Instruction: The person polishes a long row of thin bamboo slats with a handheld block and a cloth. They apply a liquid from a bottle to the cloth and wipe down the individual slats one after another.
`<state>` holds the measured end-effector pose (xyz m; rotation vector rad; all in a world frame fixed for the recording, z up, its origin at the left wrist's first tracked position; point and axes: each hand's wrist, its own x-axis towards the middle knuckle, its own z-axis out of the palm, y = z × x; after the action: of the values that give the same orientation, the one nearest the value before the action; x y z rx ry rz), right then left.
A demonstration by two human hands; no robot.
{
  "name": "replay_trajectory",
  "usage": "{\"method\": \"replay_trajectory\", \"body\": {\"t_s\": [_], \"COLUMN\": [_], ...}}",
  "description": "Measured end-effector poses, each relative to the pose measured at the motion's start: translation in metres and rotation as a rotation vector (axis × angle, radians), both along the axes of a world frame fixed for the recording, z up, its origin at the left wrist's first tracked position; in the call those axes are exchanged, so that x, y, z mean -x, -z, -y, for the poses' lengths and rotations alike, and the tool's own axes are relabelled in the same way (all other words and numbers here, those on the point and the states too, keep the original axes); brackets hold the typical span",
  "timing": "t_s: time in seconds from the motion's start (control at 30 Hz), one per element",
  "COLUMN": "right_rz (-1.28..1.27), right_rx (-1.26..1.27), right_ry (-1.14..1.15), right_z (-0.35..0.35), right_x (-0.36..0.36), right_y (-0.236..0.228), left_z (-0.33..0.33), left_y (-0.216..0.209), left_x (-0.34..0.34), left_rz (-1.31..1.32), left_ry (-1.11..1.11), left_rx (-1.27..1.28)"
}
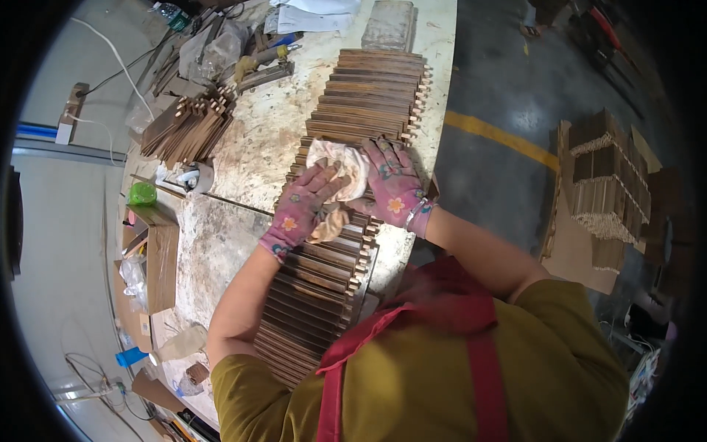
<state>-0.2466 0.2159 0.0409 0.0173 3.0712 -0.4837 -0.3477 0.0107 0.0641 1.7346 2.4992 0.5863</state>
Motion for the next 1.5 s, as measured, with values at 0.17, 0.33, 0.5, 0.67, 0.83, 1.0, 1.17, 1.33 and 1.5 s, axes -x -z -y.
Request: {"method": "replay_trajectory", "body": {"t_s": [0.17, 0.33, 0.5, 0.67, 0.83, 1.0, 1.17, 1.33, 1.5], "right_rz": [-0.007, 0.0, -0.015, -0.032, 0.159, -0.042, -0.083, -0.032, -0.025], "right_rx": [-0.012, 0.04, 0.006, -0.026, -0.182, -0.009, 0.024, 0.061, 0.027], "right_ry": [-0.04, -0.046, -0.053, -0.037, -0.041, -0.03, -0.038, -0.013, -0.031], "right_z": [0.0, -0.002, -0.002, 0.0, 0.002, -0.001, 0.002, 0.002, -0.001], "right_x": [0.0, 0.001, 0.002, 0.0, 0.006, 0.0, -0.002, -0.004, 0.0], "right_y": [0.002, 0.002, 0.0, 0.006, -0.014, 0.006, 0.009, 0.005, 0.003], "left_z": [0.031, 0.053, 0.112, -0.007, -0.038, -0.024, 0.042, 0.088, 0.056], "left_y": [0.0, 0.0, -0.006, -0.016, 0.003, -0.009, 0.004, -0.018, -0.048], "left_x": [0.028, 0.051, 0.08, 0.029, 0.021, 0.043, 0.102, 0.133, 0.1], "left_rz": [-0.092, -0.221, -0.171, -0.323, -0.111, -0.28, -0.297, 0.302, -0.106], "left_ry": [-0.016, -0.184, -0.638, -0.284, -0.038, 0.018, -0.272, -0.9, -0.538], "left_rx": [0.006, 0.218, 0.094, -0.086, -0.101, 0.121, 0.362, -0.026, -0.223]}}
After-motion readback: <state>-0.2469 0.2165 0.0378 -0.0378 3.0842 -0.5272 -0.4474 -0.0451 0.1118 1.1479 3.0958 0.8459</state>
